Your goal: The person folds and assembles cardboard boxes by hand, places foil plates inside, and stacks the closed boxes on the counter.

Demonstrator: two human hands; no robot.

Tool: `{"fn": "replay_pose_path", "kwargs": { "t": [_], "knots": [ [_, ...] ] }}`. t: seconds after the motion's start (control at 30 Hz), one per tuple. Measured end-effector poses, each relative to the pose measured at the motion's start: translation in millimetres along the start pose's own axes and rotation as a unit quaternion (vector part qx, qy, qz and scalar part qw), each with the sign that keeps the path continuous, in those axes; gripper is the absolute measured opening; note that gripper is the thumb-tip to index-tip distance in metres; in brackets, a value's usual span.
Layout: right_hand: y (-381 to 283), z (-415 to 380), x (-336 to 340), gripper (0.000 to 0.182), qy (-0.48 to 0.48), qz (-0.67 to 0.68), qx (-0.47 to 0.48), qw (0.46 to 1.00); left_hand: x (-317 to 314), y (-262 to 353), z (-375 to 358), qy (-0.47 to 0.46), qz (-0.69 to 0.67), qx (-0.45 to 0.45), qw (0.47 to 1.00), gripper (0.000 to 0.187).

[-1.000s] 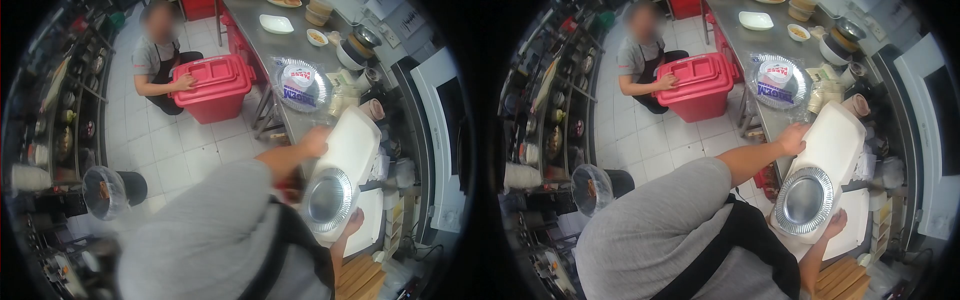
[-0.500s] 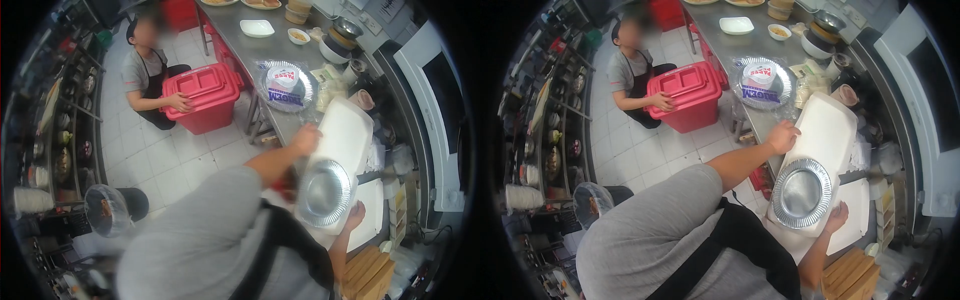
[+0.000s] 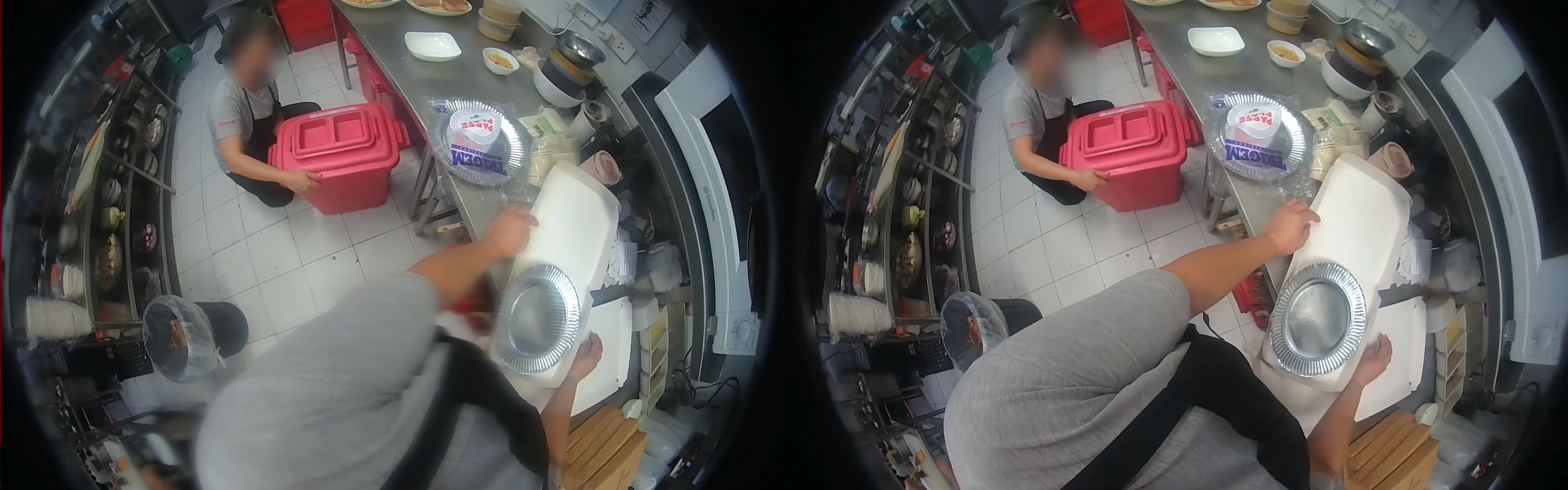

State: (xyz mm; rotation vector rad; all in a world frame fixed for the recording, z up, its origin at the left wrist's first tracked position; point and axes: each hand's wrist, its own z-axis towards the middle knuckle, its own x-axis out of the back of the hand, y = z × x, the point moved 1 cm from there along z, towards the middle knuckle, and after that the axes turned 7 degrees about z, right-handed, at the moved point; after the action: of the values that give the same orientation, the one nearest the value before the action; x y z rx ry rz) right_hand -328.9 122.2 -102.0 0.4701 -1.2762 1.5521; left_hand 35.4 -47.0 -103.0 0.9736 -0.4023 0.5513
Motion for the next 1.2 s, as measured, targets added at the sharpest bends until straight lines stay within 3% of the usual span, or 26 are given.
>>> {"fn": "replay_pose_path", "kwargs": {
  "t": [0.57,0.67,0.77,0.87,0.97,1.07,1.13,1.17,1.2],
  "knots": [
    [8.1,1.4,-1.1,0.035,-0.004,-0.004,0.018,1.0,0.3,0.0,0.1,-0.001,-0.01,0.016,1.0,0.025],
    [-13.9,3.2,-2.4,0.047,0.028,-0.237,-0.182,0.954,-3.1,-0.1,2.1,0.008,-0.035,0.026,0.999,0.029],
    [-23.0,4.9,-4.0,0.06,-0.042,-0.29,-0.193,0.936,-5.2,-3.3,3.9,0.025,-0.092,0.053,0.994,0.035],
    [-25.6,3.9,-3.7,0.06,-0.054,-0.279,-0.202,0.937,0.5,-5.6,10.6,0.031,-0.154,0.068,0.985,0.041],
    [-21.9,-0.5,-6.6,0.056,-0.01,-0.278,-0.146,0.949,20.3,3.5,20.9,0.012,-0.18,0.096,0.979,0.046],
    [-14.3,19.1,9.1,0.055,-0.099,-0.141,-0.166,0.971,39.9,17.6,36.4,-0.044,-0.183,0.188,0.964,0.05],
    [-0.6,45.4,-3.8,0.055,-0.091,0.143,-0.203,0.964,45.6,17.4,46.7,-0.097,-0.145,0.23,0.957,0.057],
    [-12.9,56.9,-9.1,0.055,-0.084,0.284,-0.214,0.931,37.4,12.0,47.3,-0.096,-0.146,0.183,0.967,0.059],
    [-24.3,65.6,-12.1,0.055,-0.11,0.321,-0.244,0.908,22.1,2.3,46.5,-0.094,-0.147,0.136,0.975,0.061]
  ]
}}
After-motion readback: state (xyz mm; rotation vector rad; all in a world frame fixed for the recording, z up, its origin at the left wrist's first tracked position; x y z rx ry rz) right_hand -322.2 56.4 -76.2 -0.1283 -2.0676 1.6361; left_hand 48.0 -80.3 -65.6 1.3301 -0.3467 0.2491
